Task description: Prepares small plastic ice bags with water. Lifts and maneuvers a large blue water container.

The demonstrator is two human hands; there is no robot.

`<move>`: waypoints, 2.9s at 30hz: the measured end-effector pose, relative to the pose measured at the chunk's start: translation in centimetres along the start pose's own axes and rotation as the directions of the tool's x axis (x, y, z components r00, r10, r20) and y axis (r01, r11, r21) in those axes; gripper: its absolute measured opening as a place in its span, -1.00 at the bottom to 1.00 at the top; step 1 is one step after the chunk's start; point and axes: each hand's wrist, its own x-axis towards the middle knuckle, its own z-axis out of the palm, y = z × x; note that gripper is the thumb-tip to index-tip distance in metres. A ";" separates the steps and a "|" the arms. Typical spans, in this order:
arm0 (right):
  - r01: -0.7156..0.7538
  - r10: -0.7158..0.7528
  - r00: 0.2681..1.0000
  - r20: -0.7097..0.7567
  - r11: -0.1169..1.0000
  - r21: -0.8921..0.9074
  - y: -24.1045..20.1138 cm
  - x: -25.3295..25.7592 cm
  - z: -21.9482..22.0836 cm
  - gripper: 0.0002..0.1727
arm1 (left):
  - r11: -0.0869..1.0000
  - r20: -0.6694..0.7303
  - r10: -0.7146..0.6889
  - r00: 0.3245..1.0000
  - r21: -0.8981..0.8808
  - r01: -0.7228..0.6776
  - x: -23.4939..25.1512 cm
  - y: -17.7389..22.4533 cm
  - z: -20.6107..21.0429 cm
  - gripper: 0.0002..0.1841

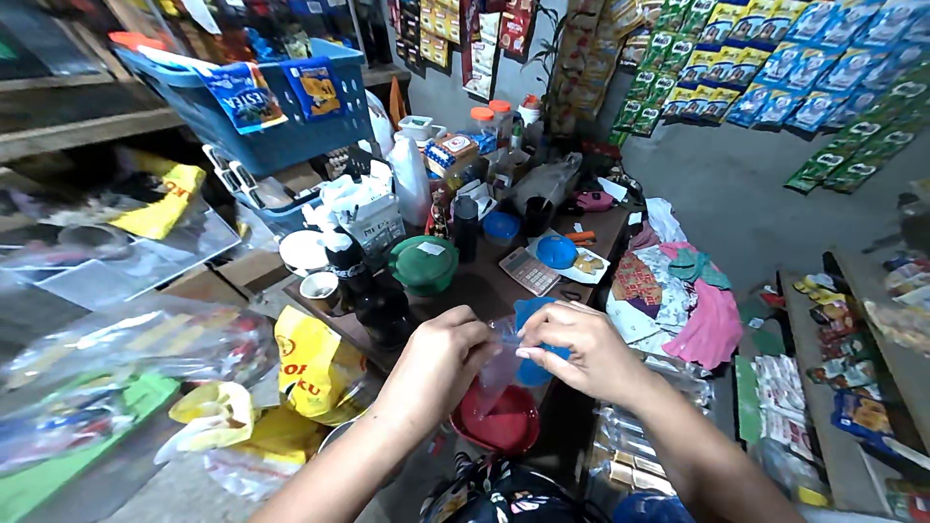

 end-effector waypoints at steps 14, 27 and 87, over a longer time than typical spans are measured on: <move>-0.279 0.196 0.953 0.232 0.868 0.411 -0.1 0.9 1.1 -0.78 | 0.994 0.006 0.083 0.997 -0.073 -0.083 0.5 0.0 0.6 -0.82; -0.545 0.297 0.788 0.540 0.745 0.385 -1.2 3.6 -0.6 -0.86 | 0.870 -0.080 -0.112 0.991 -0.489 0.058 -1.0 -1.1 2.8 -0.47; -0.114 0.598 0.748 0.286 -0.310 0.944 0.2 -13.2 14.5 -0.75 | 0.315 0.087 -0.334 0.939 -0.928 0.198 3.3 -2.1 -6.2 -0.66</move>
